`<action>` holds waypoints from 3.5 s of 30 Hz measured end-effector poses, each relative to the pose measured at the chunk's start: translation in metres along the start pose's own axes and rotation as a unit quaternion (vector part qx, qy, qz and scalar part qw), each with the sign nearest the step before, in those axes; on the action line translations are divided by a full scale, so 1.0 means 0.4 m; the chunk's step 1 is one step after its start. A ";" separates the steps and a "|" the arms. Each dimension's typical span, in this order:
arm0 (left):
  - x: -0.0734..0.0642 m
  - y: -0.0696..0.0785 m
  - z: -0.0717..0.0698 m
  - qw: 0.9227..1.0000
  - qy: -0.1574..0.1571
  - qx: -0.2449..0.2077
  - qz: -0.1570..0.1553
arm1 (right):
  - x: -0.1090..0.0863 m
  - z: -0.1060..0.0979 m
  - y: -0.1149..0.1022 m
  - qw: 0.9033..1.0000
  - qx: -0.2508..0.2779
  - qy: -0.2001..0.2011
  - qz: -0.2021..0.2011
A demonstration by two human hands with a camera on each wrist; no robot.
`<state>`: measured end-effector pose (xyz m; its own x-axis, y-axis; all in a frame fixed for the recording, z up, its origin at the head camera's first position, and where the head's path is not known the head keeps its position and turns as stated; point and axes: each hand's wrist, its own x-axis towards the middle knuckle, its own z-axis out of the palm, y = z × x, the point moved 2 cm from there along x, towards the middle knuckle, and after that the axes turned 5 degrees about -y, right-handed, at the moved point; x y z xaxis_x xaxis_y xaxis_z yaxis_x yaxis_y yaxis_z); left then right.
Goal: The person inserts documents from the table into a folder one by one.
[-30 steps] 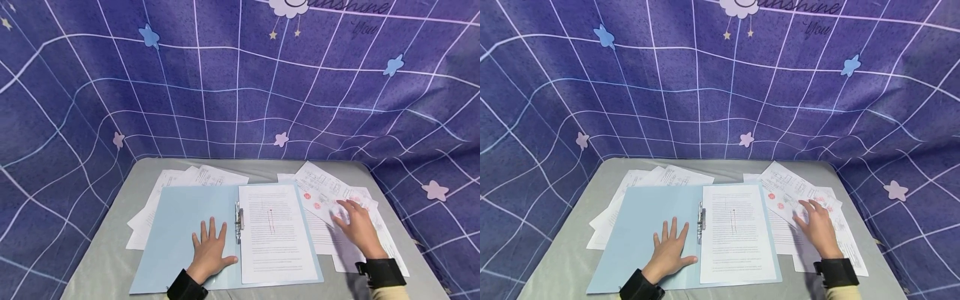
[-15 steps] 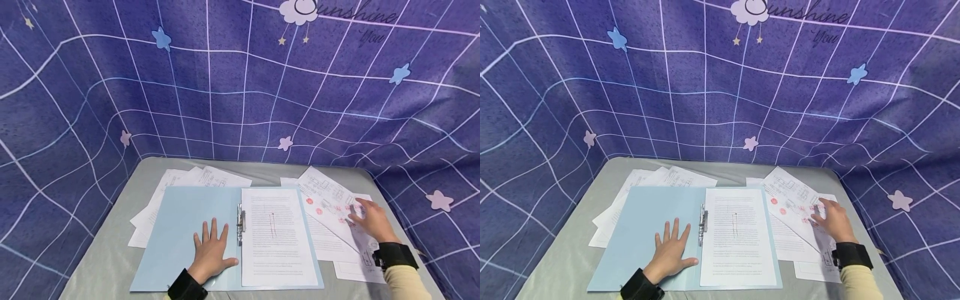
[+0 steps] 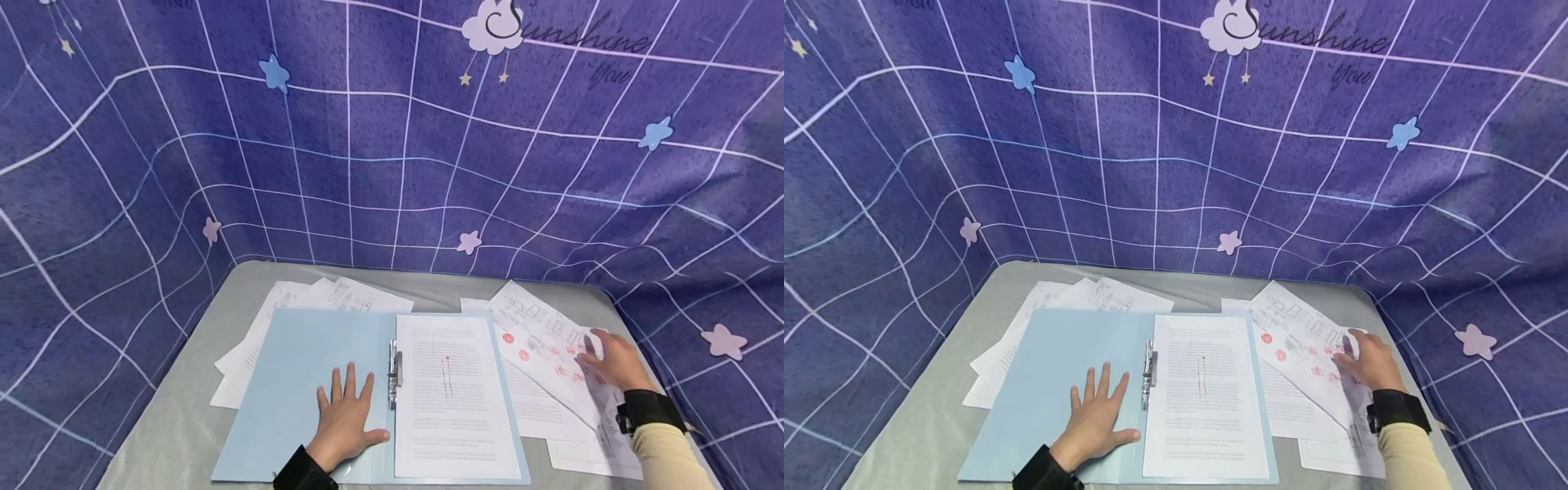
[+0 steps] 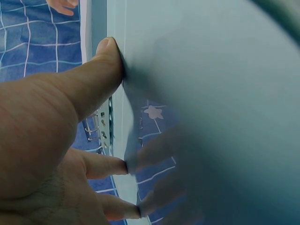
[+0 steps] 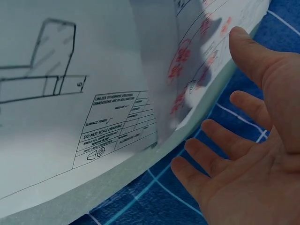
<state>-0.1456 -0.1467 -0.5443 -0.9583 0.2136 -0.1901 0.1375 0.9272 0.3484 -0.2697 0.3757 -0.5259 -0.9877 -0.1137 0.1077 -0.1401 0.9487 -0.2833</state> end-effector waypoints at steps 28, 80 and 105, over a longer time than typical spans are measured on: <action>0.006 -0.019 0.012 1.000 0.012 -0.019 0.015 | 0.020 0.022 0.020 1.000 -0.016 -0.022 0.014; -0.008 -0.015 -0.006 1.000 0.012 -0.012 0.010 | -0.003 0.001 0.048 0.985 0.026 0.010 0.171; -0.007 -0.022 -0.009 1.000 0.004 -0.016 0.008 | -0.150 -0.248 -0.040 0.968 0.042 0.220 0.115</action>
<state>-0.1451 -0.1566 -0.5437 -0.9582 0.2250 -0.1766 0.1446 0.9138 0.3796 -0.2011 0.3966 -0.4331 -0.8703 0.2513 0.4237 0.0560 0.9050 -0.4218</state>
